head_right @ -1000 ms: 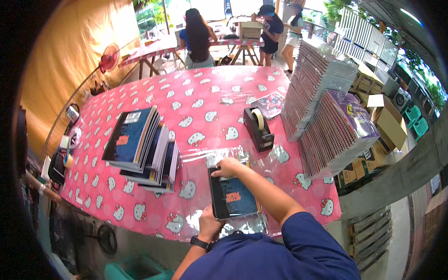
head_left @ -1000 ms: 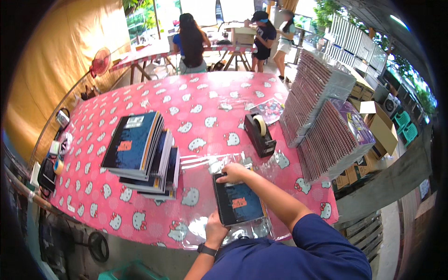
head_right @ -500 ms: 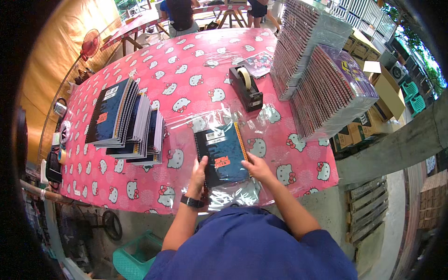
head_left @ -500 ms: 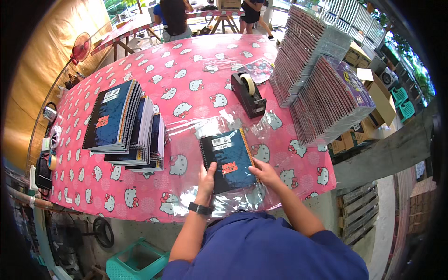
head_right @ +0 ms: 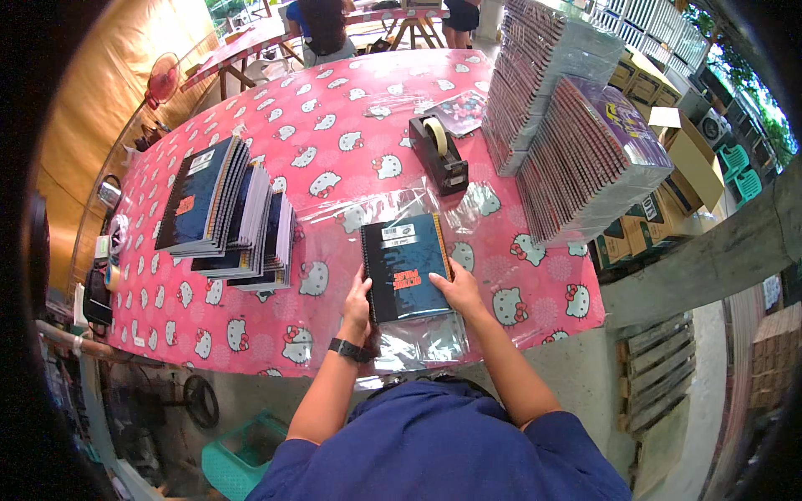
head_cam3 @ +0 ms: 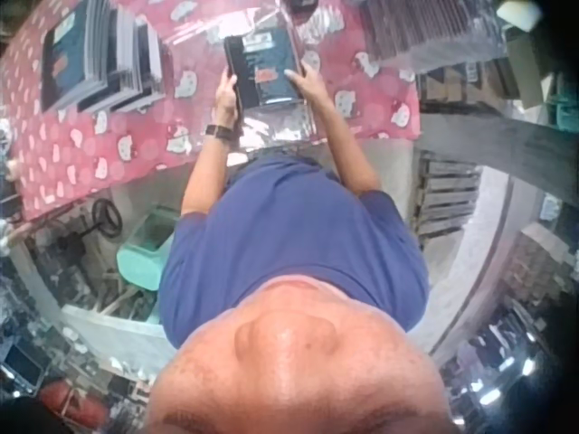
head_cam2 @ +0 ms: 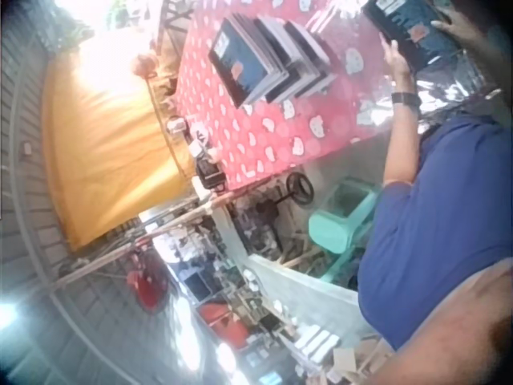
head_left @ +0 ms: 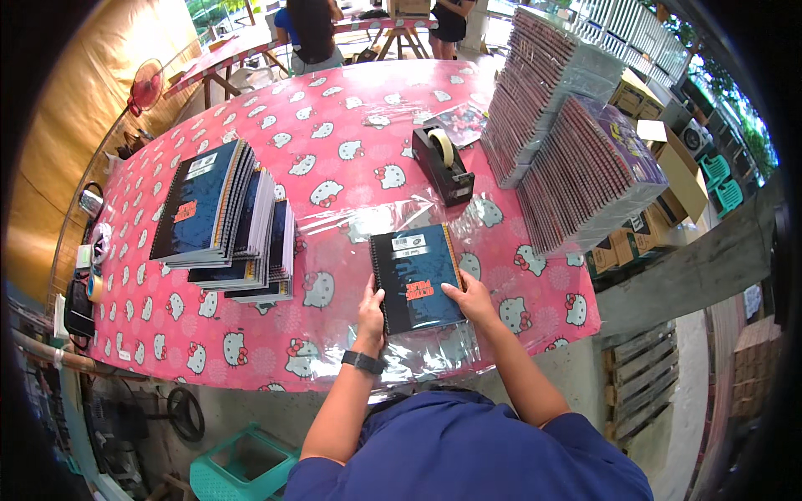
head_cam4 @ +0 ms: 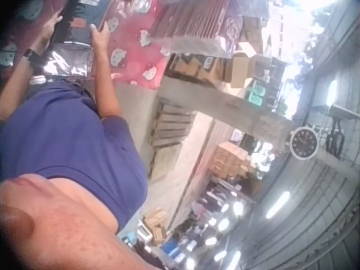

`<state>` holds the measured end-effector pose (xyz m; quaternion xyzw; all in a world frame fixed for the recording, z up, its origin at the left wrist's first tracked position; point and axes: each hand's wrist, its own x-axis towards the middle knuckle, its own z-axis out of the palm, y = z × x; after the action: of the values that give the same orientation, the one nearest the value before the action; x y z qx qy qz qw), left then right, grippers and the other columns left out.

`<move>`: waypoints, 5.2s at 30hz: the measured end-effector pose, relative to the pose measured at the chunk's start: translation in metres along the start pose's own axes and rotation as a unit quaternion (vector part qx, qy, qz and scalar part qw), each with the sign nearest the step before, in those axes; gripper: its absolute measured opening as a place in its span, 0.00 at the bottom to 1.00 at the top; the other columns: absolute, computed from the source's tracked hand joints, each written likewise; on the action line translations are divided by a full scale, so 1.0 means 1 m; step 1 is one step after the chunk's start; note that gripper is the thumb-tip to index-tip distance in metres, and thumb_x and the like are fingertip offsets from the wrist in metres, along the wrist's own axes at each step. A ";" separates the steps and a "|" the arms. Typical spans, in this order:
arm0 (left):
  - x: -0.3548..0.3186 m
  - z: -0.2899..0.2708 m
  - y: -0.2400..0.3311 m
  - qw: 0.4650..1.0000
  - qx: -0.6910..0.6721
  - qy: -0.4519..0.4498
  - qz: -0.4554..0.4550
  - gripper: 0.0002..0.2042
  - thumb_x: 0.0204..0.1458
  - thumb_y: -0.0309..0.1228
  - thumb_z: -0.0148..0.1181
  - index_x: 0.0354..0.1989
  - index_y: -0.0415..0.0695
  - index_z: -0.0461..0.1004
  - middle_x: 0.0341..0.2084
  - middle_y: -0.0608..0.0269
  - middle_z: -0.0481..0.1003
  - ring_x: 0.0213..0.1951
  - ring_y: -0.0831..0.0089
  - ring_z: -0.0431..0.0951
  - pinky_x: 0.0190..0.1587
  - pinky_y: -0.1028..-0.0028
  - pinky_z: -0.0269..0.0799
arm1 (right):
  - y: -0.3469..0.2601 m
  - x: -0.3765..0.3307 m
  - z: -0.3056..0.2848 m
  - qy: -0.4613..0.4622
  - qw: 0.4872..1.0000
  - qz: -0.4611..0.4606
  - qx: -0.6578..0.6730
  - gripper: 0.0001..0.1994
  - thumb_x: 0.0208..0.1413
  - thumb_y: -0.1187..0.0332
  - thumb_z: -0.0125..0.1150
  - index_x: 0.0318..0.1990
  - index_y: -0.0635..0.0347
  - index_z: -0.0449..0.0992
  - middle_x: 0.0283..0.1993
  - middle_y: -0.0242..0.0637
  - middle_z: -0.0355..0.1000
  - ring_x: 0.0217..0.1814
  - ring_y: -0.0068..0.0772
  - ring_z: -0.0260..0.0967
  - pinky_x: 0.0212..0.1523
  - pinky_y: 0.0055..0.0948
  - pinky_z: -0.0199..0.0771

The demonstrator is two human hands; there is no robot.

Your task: The person places notebooks into plastic bags, folds the bags, and seals them using a tape dispenser.

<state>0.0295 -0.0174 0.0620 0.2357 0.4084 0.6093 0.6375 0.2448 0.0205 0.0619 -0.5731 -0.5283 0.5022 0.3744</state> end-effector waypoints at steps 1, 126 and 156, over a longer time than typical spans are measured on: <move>-0.001 0.001 -0.001 1.000 0.012 0.004 -0.002 0.25 0.59 0.26 0.38 0.65 0.39 0.47 0.58 0.56 0.60 0.58 0.69 0.63 0.58 0.72 0.60 | -0.006 -0.003 0.001 0.000 1.000 -0.002 0.002 0.27 0.46 0.62 0.66 0.54 0.64 0.67 0.43 0.45 0.75 0.43 0.32 0.73 0.45 0.29 0.70; 0.047 0.045 0.055 0.532 0.807 -0.204 0.154 0.38 0.43 0.61 0.53 0.64 0.61 0.56 0.67 0.71 0.48 0.68 0.52 0.34 0.61 0.36 0.27 | -0.056 0.018 0.031 -0.062 0.802 -0.308 -0.508 0.61 0.28 0.40 0.69 0.68 0.54 0.38 0.71 0.49 0.35 0.73 0.56 0.27 0.60 0.68 0.38; 0.048 0.051 0.054 0.576 0.778 -0.199 0.153 0.40 0.35 0.61 0.61 0.61 0.66 0.60 0.66 0.72 0.49 0.68 0.52 0.37 0.57 0.34 0.44 | -0.037 0.184 -0.081 0.251 0.831 -0.074 -0.491 0.11 0.45 0.74 0.67 0.33 0.62 0.69 0.29 0.38 0.74 0.33 0.28 0.74 0.31 0.26 0.72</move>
<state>0.0351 0.0471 0.1219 0.8153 0.5463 0.0840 0.1724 0.3036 0.2157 0.0814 -0.7469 -0.6341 -0.0135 0.1997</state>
